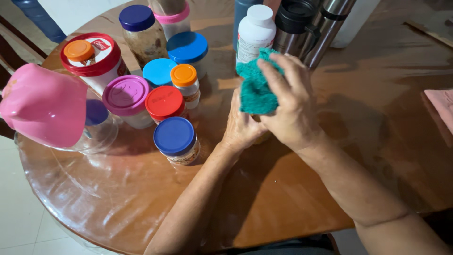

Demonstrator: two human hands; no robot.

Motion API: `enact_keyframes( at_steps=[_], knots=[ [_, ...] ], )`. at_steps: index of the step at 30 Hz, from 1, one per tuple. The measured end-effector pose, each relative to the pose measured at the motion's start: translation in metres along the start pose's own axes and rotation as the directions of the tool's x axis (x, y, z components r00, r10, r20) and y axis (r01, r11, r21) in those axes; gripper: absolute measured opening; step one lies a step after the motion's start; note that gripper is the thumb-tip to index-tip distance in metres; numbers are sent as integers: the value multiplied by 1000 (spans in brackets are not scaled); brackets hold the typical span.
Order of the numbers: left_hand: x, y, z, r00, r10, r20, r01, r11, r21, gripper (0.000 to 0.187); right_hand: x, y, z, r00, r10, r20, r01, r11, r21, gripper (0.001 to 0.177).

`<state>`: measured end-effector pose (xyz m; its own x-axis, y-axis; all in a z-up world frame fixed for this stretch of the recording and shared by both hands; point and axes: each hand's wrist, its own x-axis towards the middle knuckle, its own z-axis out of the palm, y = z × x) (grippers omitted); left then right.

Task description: The person wipes the exterior of several plastic and glass containers with a green cloth, opens and closes lids, and rearranges items on a wooden table. The person handles a white bottle with a green lid, a glass jar with a red lid, a glass jar with a blue lid, and a clear jar with a pink owl-shaped lid, cleaning each before placing them back on the table.

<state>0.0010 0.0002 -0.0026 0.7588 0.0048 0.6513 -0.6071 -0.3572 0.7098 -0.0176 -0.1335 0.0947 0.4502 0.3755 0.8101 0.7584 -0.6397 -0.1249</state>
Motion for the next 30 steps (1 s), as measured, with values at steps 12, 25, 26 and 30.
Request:
enact_keyframes(
  at_steps=[12,25,26,30],
  knots=[
    [0,12,-18,978,-48,205,38,998,50,123,-91,66,38,974,220,59,-220,837,501,55],
    [10,32,-41,967,-116,228,95,990,102,117,-104,136,-18,704,579,412,-709,610,354,32],
    [14,29,-40,976,-17,216,13,1000,22,113,-98,126,-26,778,503,377,-628,601,495,38],
    [15,16,-33,956,-116,268,173,964,-200,100,-89,73,-14,973,178,148,-231,769,596,75]
  ],
)
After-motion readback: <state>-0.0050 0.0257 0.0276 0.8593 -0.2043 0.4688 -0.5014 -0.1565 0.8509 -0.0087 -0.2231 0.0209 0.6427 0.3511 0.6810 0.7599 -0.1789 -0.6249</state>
